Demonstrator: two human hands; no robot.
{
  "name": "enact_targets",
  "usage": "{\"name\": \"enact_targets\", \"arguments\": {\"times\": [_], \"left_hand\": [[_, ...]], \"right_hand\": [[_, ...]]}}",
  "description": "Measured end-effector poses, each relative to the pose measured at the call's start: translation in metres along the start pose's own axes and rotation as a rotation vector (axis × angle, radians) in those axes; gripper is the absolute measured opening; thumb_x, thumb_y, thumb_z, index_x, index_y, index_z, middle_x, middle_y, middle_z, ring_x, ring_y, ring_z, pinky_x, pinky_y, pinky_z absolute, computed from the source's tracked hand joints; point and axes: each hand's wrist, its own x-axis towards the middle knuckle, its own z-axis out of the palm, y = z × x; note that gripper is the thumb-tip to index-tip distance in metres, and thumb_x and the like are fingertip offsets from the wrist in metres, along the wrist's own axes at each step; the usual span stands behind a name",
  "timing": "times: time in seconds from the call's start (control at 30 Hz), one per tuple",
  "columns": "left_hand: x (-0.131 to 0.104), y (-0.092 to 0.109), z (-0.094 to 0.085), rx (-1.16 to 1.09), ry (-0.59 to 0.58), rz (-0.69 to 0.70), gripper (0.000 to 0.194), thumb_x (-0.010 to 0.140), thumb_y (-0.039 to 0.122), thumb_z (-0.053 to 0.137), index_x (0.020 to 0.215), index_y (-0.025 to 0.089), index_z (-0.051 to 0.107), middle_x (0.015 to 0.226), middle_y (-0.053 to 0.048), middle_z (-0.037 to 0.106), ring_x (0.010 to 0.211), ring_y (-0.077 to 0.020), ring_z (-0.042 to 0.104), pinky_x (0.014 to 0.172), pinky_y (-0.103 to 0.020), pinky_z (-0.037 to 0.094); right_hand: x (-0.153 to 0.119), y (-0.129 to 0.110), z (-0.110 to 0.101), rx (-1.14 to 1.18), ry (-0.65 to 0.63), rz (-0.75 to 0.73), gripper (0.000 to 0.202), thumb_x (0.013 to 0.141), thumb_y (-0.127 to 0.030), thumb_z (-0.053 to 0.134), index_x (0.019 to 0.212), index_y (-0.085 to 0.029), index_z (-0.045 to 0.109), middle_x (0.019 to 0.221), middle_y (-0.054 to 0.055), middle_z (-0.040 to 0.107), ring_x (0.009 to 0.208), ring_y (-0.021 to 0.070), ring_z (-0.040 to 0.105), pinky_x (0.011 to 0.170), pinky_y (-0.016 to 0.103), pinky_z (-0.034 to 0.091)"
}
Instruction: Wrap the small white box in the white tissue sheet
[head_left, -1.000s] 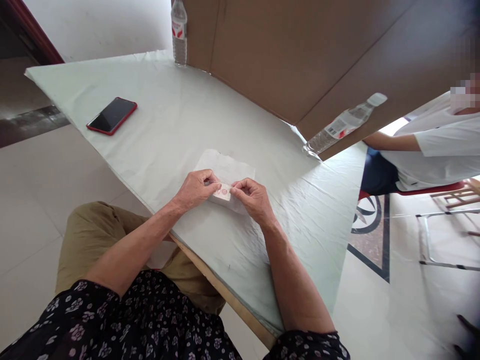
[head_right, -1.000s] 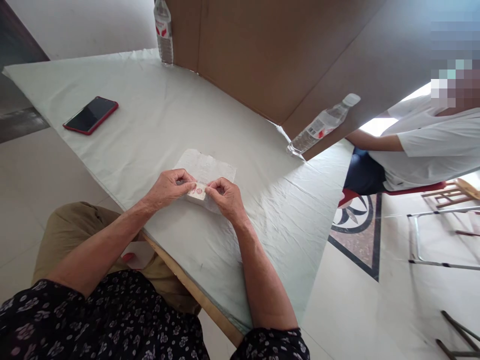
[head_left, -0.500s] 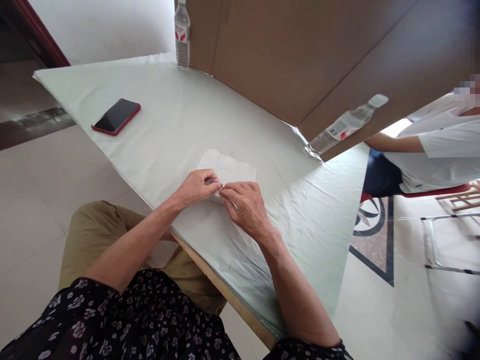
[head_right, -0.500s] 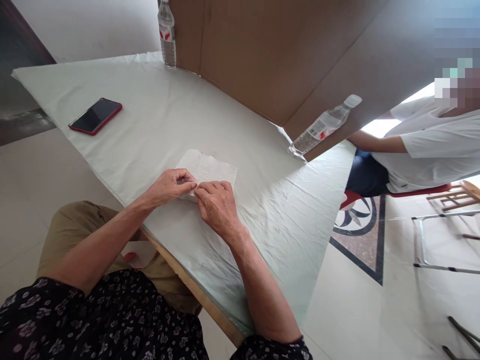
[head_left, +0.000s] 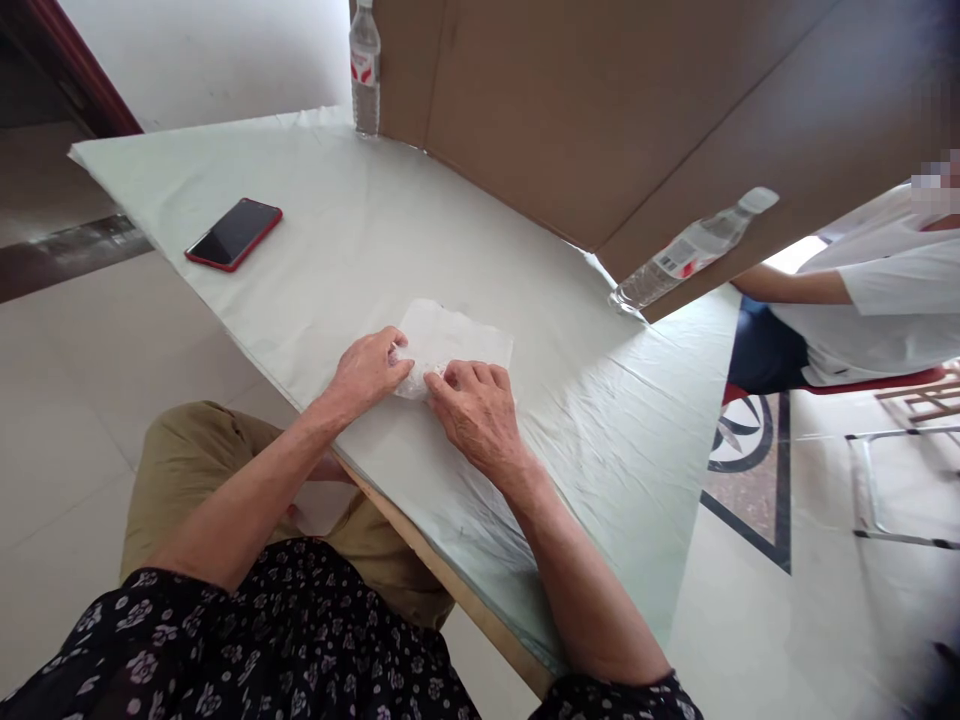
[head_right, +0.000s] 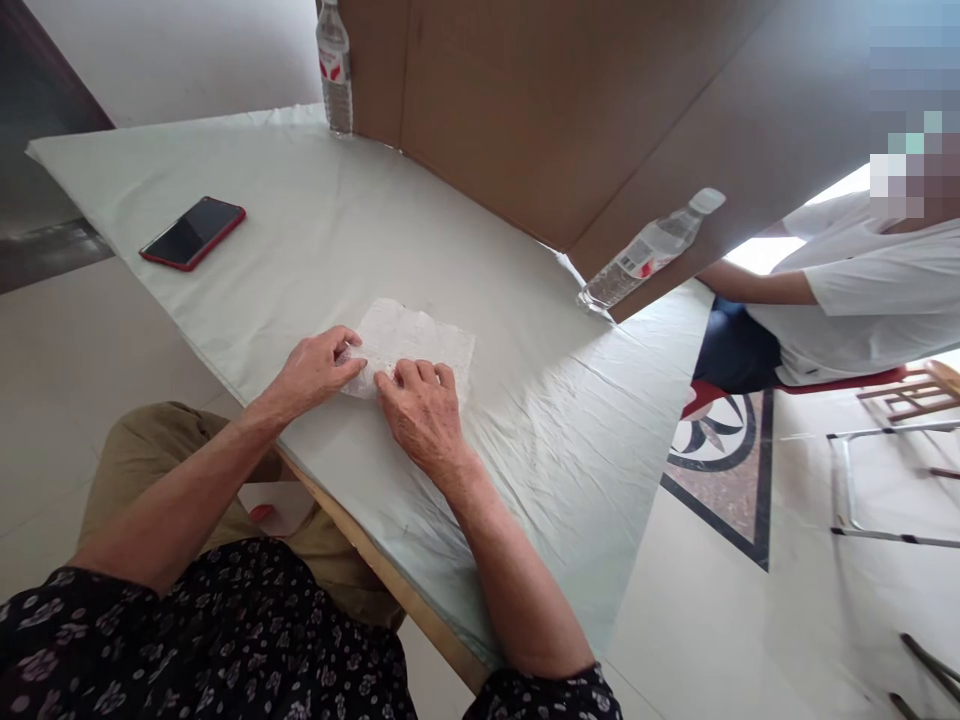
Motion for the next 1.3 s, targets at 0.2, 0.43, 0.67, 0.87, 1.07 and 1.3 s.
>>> {"name": "enact_targets", "arguments": {"times": [0.2,0.43,0.67,0.87,1.07,1.3], "left_hand": [[-0.007,-0.012,-0.008,0.162,0.06,-0.115,0.05,0.085,0.049,0.062,0.123,0.016,0.062,0.103,-0.012,0.071,0.095,-0.0295,0.067,0.083,-0.037,0.049],[-0.003,-0.018,-0.008,0.083,0.021,-0.111,0.039,0.076,0.05,0.068,0.098,0.018,0.066,0.072,-0.005,0.068,0.075,-0.0257,0.066,0.064,-0.03,0.043],[0.001,-0.012,-0.003,-0.266,-0.06,-0.235,0.027,0.072,0.034,0.068,0.092,0.017,0.063,0.061,0.002,0.061,0.048,-0.0165,0.057,0.047,-0.026,0.038],[0.001,0.005,-0.004,-0.479,-0.108,-0.216,0.012,0.07,0.029,0.063,0.072,0.018,0.059,0.057,0.004,0.053,0.043,-0.0094,0.046,0.041,-0.022,0.037],[0.005,0.014,0.007,-0.613,-0.095,-0.184,0.017,0.068,0.03,0.063,0.063,0.02,0.05,0.058,0.004,0.048,0.053,-0.0103,0.049,0.043,-0.02,0.044],[0.012,0.022,0.009,-0.702,-0.166,-0.206,0.017,0.07,0.028,0.062,0.064,0.02,0.047,0.06,0.003,0.048,0.055,-0.0106,0.052,0.047,-0.023,0.05]], "right_hand": [[0.001,-0.002,0.003,-0.004,0.015,0.01,0.014,0.1,-0.021,0.052,0.104,-0.024,0.065,0.103,0.007,0.067,0.092,0.0233,0.05,0.082,0.038,0.029],[0.001,-0.003,0.004,0.009,0.023,0.016,0.013,0.099,-0.02,0.053,0.103,-0.024,0.065,0.101,0.008,0.066,0.092,0.0243,0.049,0.082,0.039,0.03],[0.002,-0.003,0.005,-0.021,0.039,0.009,0.012,0.099,-0.021,0.053,0.101,-0.023,0.064,0.1,0.008,0.066,0.091,0.0244,0.048,0.081,0.039,0.03],[0.003,-0.004,0.005,-0.025,0.017,0.011,0.014,0.098,-0.017,0.052,0.101,-0.023,0.064,0.101,0.009,0.067,0.09,0.0245,0.048,0.08,0.04,0.029],[0.004,-0.006,0.008,-0.046,0.017,0.019,0.017,0.098,-0.016,0.05,0.105,-0.022,0.065,0.098,0.009,0.066,0.089,0.0247,0.049,0.08,0.04,0.029],[0.003,-0.006,0.006,-0.055,0.02,-0.001,0.021,0.098,-0.013,0.046,0.109,-0.021,0.062,0.097,0.01,0.067,0.089,0.0252,0.051,0.083,0.041,0.03]]}}
